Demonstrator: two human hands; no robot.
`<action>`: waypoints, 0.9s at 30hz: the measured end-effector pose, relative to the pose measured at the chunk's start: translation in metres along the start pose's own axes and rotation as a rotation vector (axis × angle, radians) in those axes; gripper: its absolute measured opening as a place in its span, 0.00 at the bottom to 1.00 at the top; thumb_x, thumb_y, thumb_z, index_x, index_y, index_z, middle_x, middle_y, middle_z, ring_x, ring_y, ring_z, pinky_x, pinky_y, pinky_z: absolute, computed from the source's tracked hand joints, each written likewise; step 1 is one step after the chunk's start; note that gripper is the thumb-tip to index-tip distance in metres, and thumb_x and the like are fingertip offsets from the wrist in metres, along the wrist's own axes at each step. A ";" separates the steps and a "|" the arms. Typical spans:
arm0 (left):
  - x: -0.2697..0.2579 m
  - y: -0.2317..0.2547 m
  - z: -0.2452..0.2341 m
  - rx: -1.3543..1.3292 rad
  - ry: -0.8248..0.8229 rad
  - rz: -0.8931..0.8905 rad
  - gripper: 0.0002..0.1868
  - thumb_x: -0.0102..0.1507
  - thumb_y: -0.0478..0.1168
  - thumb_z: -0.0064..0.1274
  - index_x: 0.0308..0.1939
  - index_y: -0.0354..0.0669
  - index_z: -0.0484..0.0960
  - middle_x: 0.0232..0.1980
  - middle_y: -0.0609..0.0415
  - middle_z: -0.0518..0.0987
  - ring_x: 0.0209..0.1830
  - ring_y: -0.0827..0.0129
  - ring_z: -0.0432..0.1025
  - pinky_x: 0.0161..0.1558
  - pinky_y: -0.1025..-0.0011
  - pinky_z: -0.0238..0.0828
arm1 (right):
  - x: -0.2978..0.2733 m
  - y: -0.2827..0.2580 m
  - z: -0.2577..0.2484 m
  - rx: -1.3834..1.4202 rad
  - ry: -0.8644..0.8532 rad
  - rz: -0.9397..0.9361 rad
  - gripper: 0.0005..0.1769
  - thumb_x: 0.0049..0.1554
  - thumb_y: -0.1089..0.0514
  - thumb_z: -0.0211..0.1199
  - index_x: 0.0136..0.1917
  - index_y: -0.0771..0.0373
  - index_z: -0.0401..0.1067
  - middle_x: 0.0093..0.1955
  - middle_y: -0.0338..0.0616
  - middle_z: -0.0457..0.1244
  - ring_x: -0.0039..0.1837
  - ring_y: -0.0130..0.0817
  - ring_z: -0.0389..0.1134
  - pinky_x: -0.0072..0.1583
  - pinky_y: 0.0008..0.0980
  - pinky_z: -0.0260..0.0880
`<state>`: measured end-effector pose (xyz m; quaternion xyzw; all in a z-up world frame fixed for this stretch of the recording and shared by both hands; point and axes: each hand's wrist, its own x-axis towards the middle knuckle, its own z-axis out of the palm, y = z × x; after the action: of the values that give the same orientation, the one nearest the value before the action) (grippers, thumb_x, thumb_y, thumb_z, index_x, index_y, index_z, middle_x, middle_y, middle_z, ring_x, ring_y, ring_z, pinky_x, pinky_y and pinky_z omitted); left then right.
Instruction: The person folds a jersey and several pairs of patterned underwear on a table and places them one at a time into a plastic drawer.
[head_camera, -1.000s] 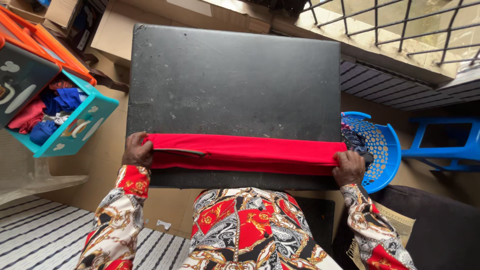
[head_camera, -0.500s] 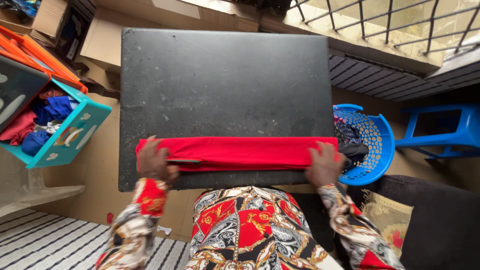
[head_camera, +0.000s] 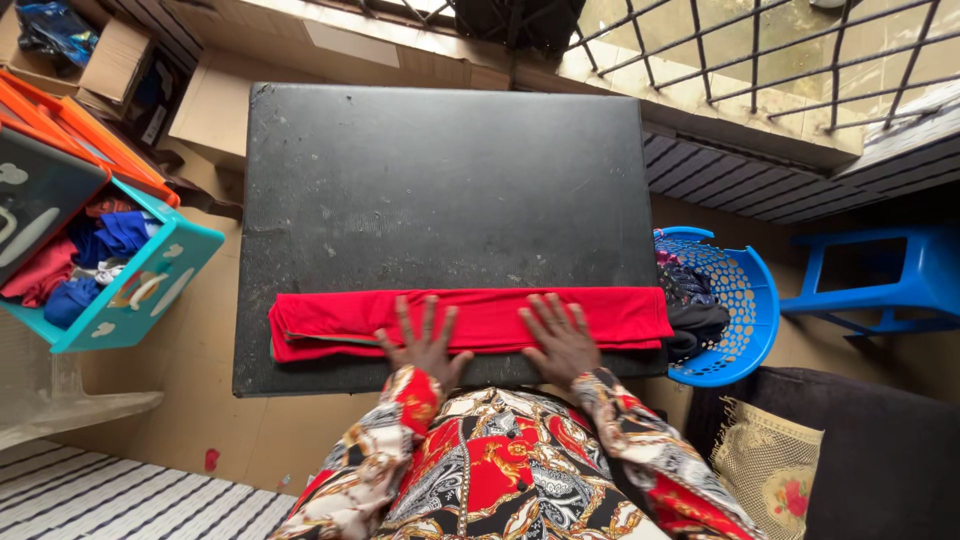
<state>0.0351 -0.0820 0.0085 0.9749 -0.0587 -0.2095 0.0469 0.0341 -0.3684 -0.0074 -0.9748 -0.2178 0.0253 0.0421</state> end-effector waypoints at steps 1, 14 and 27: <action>-0.004 -0.012 0.008 -0.032 0.207 0.004 0.50 0.60 0.78 0.37 0.81 0.70 0.42 0.85 0.58 0.27 0.82 0.41 0.18 0.65 0.18 0.16 | -0.013 0.013 0.000 -0.003 -0.011 0.051 0.42 0.61 0.29 0.43 0.82 0.44 0.41 0.86 0.37 0.32 0.85 0.39 0.27 0.79 0.52 0.24; 0.010 -0.054 -0.009 0.101 0.150 -0.474 0.52 0.67 0.81 0.26 0.79 0.46 0.55 0.89 0.35 0.34 0.85 0.37 0.22 0.75 0.35 0.15 | -0.029 0.065 0.022 -0.040 0.180 0.602 0.47 0.61 0.32 0.46 0.83 0.57 0.42 0.88 0.44 0.32 0.87 0.50 0.27 0.78 0.68 0.27; 0.026 -0.081 0.011 0.055 0.545 -0.178 0.55 0.58 0.82 0.25 0.81 0.59 0.41 0.85 0.51 0.27 0.83 0.48 0.17 0.73 0.37 0.13 | -0.017 0.042 0.037 -0.002 0.121 0.763 0.53 0.57 0.17 0.34 0.85 0.45 0.35 0.88 0.41 0.24 0.86 0.49 0.21 0.77 0.65 0.19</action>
<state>0.0619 -0.0058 -0.0218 0.9975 0.0363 0.0587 0.0157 0.0343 -0.4112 -0.0481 -0.9855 0.1635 -0.0187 0.0414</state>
